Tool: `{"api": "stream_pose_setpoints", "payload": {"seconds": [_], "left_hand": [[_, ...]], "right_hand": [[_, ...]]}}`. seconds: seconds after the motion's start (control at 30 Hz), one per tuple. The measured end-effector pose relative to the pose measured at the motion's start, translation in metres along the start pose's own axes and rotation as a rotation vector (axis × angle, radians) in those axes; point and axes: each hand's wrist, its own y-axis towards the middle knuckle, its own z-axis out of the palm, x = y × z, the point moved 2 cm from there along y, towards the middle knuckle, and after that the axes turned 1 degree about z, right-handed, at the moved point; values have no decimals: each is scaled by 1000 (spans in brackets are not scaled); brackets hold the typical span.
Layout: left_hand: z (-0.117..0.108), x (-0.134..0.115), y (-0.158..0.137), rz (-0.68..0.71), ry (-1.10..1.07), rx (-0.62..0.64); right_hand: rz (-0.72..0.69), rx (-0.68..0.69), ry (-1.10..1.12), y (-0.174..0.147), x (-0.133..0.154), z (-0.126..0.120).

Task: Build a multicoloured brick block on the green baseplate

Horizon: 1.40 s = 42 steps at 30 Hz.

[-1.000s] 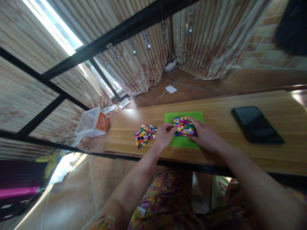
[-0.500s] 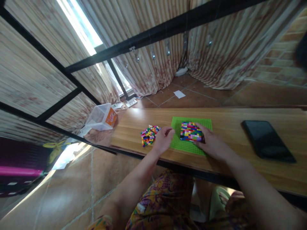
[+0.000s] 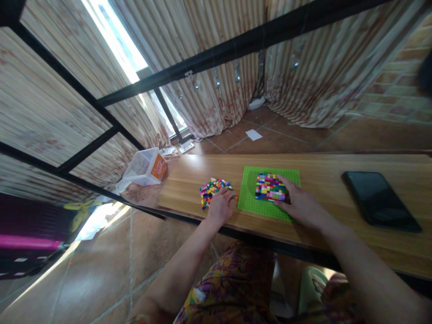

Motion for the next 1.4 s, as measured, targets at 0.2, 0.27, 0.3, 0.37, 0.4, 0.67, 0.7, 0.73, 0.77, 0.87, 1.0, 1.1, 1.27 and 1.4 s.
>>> {"api": "stream_pose_setpoints", "payload": {"seconds": [0.2, 0.27, 0.3, 0.37, 0.4, 0.67, 0.7, 0.73, 0.77, 0.87, 1.0, 1.1, 1.27, 1.4], "left_hand": [[2, -3, 10, 112, 157, 78], [2, -2, 11, 131, 178, 81], [3, -2, 12, 140, 187, 82], [4, -4, 13, 156, 203, 82], [5, -5, 14, 160, 210, 80], [8, -15, 17, 162, 192, 47], [7, -14, 16, 164, 183, 40], [5, -12, 15, 157, 175, 29], [3, -9, 13, 140, 171, 17], [-3, 3, 7, 68, 168, -8], [-8, 12, 3, 37, 155, -26], [-7, 11, 6, 44, 167, -10], [-5, 6, 17, 62, 241, 59], [-5, 10, 20, 74, 248, 70]], "right_hand": [[15, -6, 4, 0, -1, 1], [10, -13, 12, 1, 0, 1], [6, -18, 17, 1, 1, 0], [7, -17, 21, 1, 2, -1], [14, -10, 20, 1, 2, -1], [26, -5, 15, 1, 5, -1], [29, -1, 16, 1, 5, -1], [31, 5, 16, 1, 5, -1], [33, 12, 16, 1, 6, -2], [47, 36, 7, 1, 6, -3], [54, 41, 4, 1, 6, -2], [40, 17, 4, 1, 5, -2], [26, -20, -3, 0, 3, 0], [25, -8, 2, 0, 4, -1]]}}
